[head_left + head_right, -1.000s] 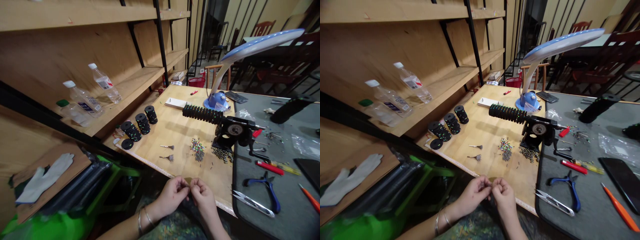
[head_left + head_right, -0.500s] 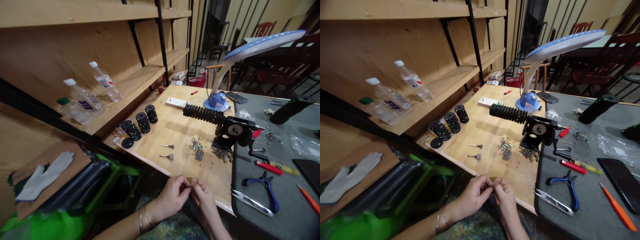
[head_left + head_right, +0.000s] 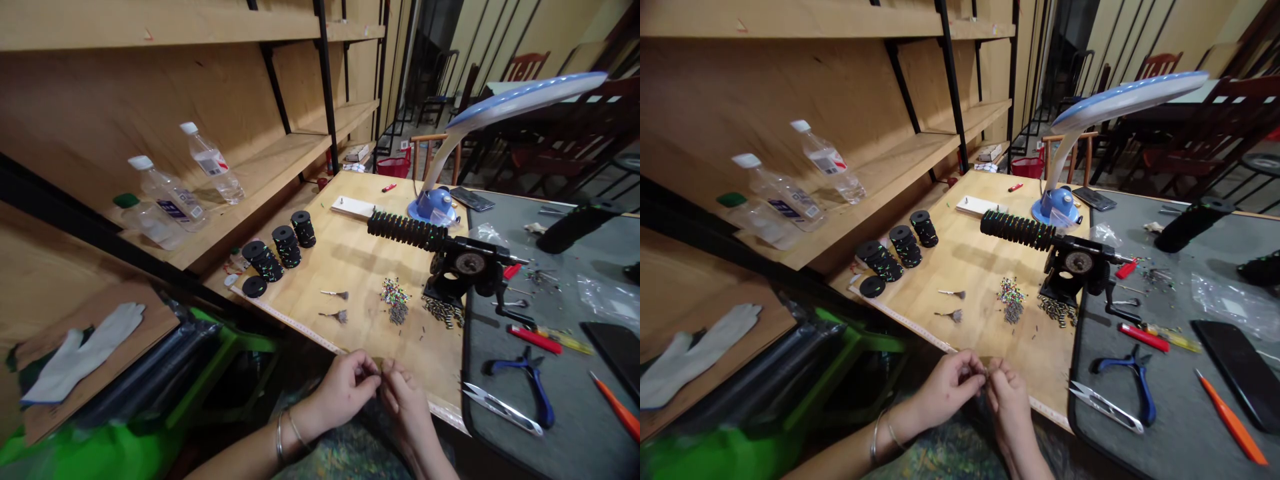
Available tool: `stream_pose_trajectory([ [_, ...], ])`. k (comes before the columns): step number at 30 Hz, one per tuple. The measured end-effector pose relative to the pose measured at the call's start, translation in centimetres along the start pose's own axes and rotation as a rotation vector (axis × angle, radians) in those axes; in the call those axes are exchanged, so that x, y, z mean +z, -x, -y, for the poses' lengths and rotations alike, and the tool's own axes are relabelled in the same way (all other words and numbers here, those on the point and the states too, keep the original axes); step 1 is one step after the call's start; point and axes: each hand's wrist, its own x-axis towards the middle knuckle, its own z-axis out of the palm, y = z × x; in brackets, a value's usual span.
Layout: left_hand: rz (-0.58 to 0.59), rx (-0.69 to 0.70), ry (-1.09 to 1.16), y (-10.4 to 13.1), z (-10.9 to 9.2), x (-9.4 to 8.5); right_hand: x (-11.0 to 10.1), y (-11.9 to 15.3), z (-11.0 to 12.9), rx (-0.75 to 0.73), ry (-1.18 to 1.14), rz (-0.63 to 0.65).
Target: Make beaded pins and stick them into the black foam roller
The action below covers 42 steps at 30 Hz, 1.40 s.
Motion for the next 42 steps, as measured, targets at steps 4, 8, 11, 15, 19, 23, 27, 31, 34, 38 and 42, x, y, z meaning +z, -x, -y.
stream_pose_trajectory([
  [4,-0.019,0.019,-0.019,-0.1,0.2,0.0,0.0,0.0,-0.3,0.001,-0.020,0.024],
  [8,-0.028,-0.022,0.055,-0.3,0.5,0.1,0.1,0.1,-0.4,0.009,-0.011,0.041],
  [11,-0.051,-0.040,0.072,-0.4,0.5,0.1,0.0,0.0,-0.6,-0.017,0.027,0.046],
  [15,-0.100,-0.013,0.023,-0.4,0.3,0.1,-0.2,-0.3,-1.0,-0.056,0.110,0.057],
  [19,-0.101,-0.003,-0.002,-0.4,0.2,0.2,-0.5,-0.3,-0.8,-0.061,0.179,0.069],
  [23,-0.127,0.014,-0.056,-0.4,0.2,0.1,-0.9,-0.3,-0.1,-0.097,0.261,0.138],
  [27,-0.133,0.026,-0.140,-0.5,0.0,-0.6,-1.5,-0.6,0.8,-0.158,0.399,0.240],
  [31,-0.082,0.087,-0.326,-0.3,-1.0,-1.7,-1.8,-0.8,2.0,-0.293,0.650,0.317],
  [34,-0.012,0.082,-0.392,0.0,-1.7,-2.4,-1.6,-0.8,2.8,-0.345,0.808,0.369],
  [38,0.045,0.028,-0.301,0.0,-1.9,-2.7,-1.0,-0.9,3.1,-0.423,0.925,0.394],
  [42,0.043,-0.010,-0.226,-0.2,-1.5,-2.9,-0.9,-1.5,2.8,-0.461,0.933,0.396],
])
